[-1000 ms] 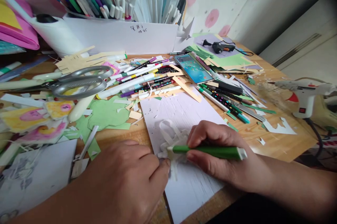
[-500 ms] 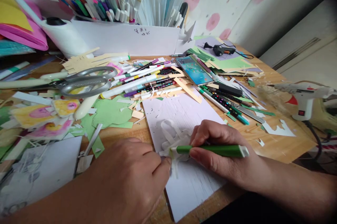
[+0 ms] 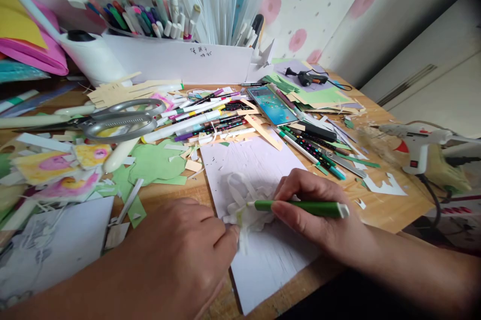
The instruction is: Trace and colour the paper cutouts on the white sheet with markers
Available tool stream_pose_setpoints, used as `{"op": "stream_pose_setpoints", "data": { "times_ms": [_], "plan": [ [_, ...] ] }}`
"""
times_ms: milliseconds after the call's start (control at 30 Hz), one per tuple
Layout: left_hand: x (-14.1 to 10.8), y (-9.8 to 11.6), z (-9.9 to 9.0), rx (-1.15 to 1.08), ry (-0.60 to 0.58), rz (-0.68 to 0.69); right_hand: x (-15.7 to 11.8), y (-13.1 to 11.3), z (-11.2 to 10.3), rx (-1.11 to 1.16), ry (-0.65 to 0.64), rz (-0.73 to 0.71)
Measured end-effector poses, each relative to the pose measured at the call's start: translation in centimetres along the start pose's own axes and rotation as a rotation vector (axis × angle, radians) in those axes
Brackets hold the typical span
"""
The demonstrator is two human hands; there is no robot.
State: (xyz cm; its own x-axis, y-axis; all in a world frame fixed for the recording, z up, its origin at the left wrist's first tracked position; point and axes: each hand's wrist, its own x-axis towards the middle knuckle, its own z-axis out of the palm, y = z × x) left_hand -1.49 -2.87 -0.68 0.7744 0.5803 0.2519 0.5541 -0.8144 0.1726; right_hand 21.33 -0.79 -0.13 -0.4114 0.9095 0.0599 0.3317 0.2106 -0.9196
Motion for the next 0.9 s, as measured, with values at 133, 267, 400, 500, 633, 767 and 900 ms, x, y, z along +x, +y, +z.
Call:
{"op": "stream_pose_setpoints", "data": {
  "times_ms": [133,267,400,500,633,767,900],
  "plan": [
    [0.1,0.1,-0.2,-0.005,-0.068,-0.025,-0.1,0.0,0.0,-0.002,-0.058,-0.038],
    [0.2,0.3,-0.5,-0.002,-0.066,-0.035,0.1,-0.2,-0.3,-0.012,0.041,-0.031],
    [0.4,0.6,-0.5,-0.002,0.023,-0.020,0.6,-0.7,-0.8,0.084,0.050,-0.082],
    [0.5,0.9,-0.1,0.026,0.010,0.005,1.0,-0.9,-0.7,0.067,-0.035,-0.063],
    [0.4,1.1,0.3,0.132,-0.121,0.004,1.4,-0.8,-0.4,-0.005,-0.120,-0.035],
    [0.4,1.2,0.4,0.164,-0.192,-0.011,1.5,-0.6,-0.4,-0.002,-0.162,-0.006],
    [0.5,1.1,0.3,0.170,-0.217,0.011,1.4,-0.6,-0.6,0.011,-0.167,-0.009]
  ]
}}
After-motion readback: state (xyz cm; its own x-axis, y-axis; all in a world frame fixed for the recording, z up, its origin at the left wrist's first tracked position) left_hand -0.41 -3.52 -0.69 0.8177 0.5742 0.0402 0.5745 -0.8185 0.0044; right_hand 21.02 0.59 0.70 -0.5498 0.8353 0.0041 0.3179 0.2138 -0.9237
